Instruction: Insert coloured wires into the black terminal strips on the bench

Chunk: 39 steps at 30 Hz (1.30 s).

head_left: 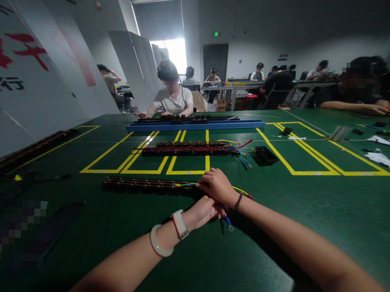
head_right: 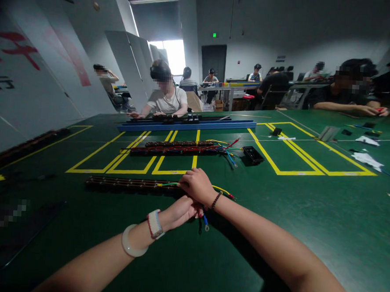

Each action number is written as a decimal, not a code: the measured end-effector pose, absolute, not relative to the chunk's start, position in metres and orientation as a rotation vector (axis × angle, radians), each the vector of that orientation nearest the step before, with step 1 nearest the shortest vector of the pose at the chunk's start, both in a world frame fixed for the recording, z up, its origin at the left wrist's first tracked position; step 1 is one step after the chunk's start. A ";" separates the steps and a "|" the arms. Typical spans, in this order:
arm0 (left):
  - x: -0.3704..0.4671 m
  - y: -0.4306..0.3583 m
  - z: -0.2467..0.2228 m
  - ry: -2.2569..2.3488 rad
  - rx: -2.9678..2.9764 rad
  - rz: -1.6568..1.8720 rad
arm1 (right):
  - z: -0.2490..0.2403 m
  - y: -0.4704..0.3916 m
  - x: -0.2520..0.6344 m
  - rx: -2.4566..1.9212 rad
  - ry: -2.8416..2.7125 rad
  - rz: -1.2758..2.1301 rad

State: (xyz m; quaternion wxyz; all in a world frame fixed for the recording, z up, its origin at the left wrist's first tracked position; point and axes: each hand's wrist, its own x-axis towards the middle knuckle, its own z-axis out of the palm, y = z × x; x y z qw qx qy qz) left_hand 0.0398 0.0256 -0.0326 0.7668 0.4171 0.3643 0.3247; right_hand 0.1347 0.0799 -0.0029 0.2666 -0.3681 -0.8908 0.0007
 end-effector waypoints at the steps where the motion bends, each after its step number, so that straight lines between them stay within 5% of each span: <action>1: 0.040 0.026 -0.033 0.796 0.908 0.704 | -0.003 0.079 0.135 -0.984 -2.411 0.000; 12: 0.036 0.025 -0.026 0.819 0.927 0.707 | -0.006 0.065 0.194 -1.020 -2.316 -0.016; 30: 0.018 0.021 0.014 1.495 2.441 -0.087 | -0.024 0.086 0.219 -1.239 -2.431 -0.314; 39: 0.022 0.014 0.019 1.782 2.617 -0.008 | -0.030 0.088 0.220 -1.150 -2.456 -0.159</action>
